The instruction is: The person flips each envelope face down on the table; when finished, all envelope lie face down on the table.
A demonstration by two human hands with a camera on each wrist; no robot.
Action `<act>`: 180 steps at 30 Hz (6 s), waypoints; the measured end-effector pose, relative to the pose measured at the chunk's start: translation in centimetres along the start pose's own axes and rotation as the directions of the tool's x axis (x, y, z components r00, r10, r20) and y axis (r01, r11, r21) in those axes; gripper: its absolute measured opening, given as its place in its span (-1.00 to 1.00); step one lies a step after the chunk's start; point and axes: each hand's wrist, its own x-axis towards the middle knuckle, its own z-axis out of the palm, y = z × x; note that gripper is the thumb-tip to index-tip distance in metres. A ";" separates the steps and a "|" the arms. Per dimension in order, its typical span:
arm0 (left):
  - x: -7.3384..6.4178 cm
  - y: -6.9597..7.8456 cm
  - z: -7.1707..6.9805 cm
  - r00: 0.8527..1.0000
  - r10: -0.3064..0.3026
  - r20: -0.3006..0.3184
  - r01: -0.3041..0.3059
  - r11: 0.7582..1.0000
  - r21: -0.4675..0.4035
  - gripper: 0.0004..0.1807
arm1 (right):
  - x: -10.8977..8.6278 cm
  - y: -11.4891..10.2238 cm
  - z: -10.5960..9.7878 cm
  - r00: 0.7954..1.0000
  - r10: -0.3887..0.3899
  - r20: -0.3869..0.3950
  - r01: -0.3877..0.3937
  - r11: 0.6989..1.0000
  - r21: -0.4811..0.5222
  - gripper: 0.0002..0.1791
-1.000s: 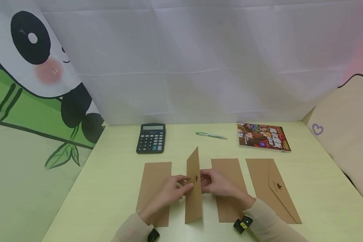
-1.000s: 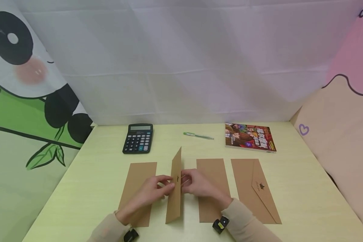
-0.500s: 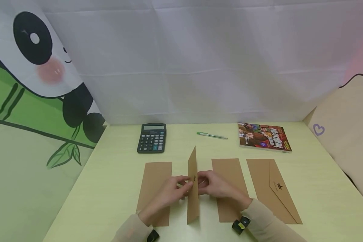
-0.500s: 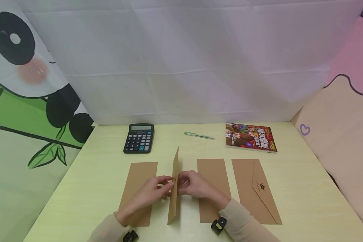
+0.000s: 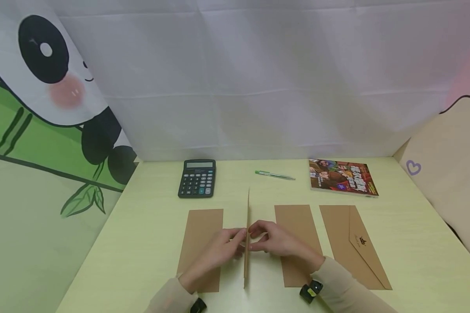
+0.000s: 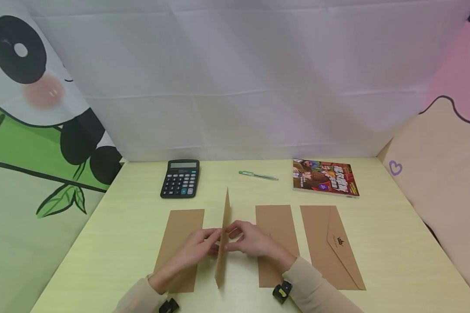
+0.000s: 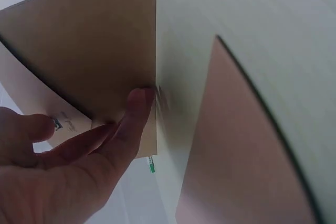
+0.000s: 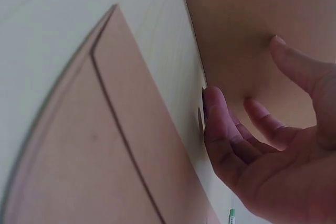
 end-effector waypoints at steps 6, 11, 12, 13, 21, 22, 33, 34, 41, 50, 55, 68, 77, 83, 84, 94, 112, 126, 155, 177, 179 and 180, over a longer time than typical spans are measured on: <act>-0.1 0.2 0.1 1.000 0.018 -0.005 -0.018 1.000 -0.022 -0.41 | 0.0 0.2 0.1 1.000 0.000 -0.015 0.000 1.000 -0.024 -0.52; -0.4 0.9 0.1 0.999 -0.002 -0.038 0.001 1.000 -0.020 -0.30 | -0.1 0.0 0.1 1.000 0.004 -0.010 -0.004 1.000 -0.002 -0.51; -0.4 1.0 0.1 0.999 -0.010 -0.046 0.009 1.000 -0.017 -0.27 | -0.1 0.0 0.1 1.000 0.006 -0.010 -0.006 1.000 0.004 -0.50; -0.4 1.2 0.1 0.998 -0.016 -0.053 0.015 1.000 -0.014 -0.25 | -0.2 -0.1 0.1 1.000 0.007 -0.011 -0.007 1.000 0.010 -0.50; -0.6 1.4 -0.1 0.996 0.021 -0.090 -0.021 1.000 -0.001 -0.27 | -0.6 -0.6 0.0 1.000 0.026 -0.012 -0.025 0.997 0.069 -0.45; -0.6 1.5 -0.1 0.996 0.029 -0.089 -0.030 0.999 -0.017 -0.27 | -0.6 -0.6 0.0 1.000 0.027 -0.009 -0.027 0.996 0.082 -0.45; -0.9 1.5 -0.1 0.984 0.055 -0.169 -0.070 0.994 -0.083 -0.43 | -0.8 0.1 -0.2 0.999 0.024 -0.046 -0.021 0.998 0.063 -0.39; -0.9 1.4 -0.1 0.981 0.063 -0.183 -0.079 0.993 -0.086 -0.46 | -0.8 0.1 -0.2 0.999 0.023 -0.049 -0.020 0.998 0.061 -0.39; -0.8 1.1 -0.5 0.949 0.101 -0.300 -0.126 0.990 -0.067 -0.67 | -1.0 -0.1 -0.4 0.996 0.027 -0.080 -0.025 1.000 0.018 -0.38; -0.8 0.1 -1.0 0.901 0.054 -0.431 -0.084 0.995 -0.051 -0.68 | -1.5 -0.1 -0.8 0.993 0.036 -0.116 -0.042 0.998 -0.054 -0.36; -0.7 -0.7 -1.2 0.911 0.039 -0.410 -0.051 0.999 -0.017 -0.63 | -1.6 0.0 -1.0 0.990 0.035 -0.137 -0.054 0.989 -0.139 -0.36; -0.7 -1.2 -1.2 0.946 0.063 -0.317 0.005 0.978 0.209 -0.65 | -1.8 -0.3 -0.9 0.983 0.010 -0.185 -0.068 0.948 -0.311 -0.41; -1.0 -1.0 -1.3 0.967 0.000 -0.254 0.072 0.960 0.272 -0.60 | -2.0 -0.6 -0.3 0.982 0.019 -0.188 -0.103 0.888 -0.449 -0.41; -1.0 -1.2 -1.2 0.976 -0.031 -0.213 0.095 0.950 0.296 -0.58 | -2.2 -0.9 0.1 0.982 0.057 -0.180 -0.139 0.860 -0.491 -0.37; -1.0 -1.2 -1.2 0.978 -0.034 -0.204 0.097 0.948 0.304 -0.57 | -2.2 -0.9 0.1 0.981 0.068 -0.181 -0.151 0.856 -0.494 -0.36; -1.0 -1.1 -1.0 0.989 -0.029 -0.142 0.082 0.922 0.378 -0.51 | -2.2 -0.8 0.5 0.976 0.086 -0.199 -0.180 0.835 -0.519 -0.33; -0.9 -0.6 -1.1 0.996 -0.014 -0.089 0.053 0.893 0.447 -0.70 | -2.2 -1.3 1.3 0.969 0.095 -0.227 -0.209 0.807 -0.552 -0.34; -0.8 1.2 -2.1 0.995 -0.045 -0.089 0.076 0.921 0.382 -0.41 | -4.2 0.2 -1.1 0.977 -0.118 -0.179 -0.003 0.828 -0.561 -0.33; 5.3 3.5 5.5 0.997 0.062 0.056 -0.080 0.900 0.429 -0.29 | -8.6 2.4 -7.1 0.885 0.151 -0.441 -0.380 0.782 -0.494 -0.10; 6.6 3.1 7.3 0.999 0.031 0.032 -0.044 0.825 0.563 -0.64 | -8.1 2.5 -8.2 0.839 0.294 -0.457 -0.487 0.780 -0.393 -0.09; 6.7 3.0 7.3 0.998 0.047 0.028 -0.055 0.822 0.567 -0.65 | -8.1 2.4 -8.3 0.835 0.308 -0.456 -0.499 0.773 -0.391 -0.12; 6.7 2.9 7.3 0.998 0.061 0.028 -0.066 0.819 0.570 -0.66 | -8.1 2.4 -8.3 0.833 0.312 -0.456 -0.502 0.772 -0.389 -0.14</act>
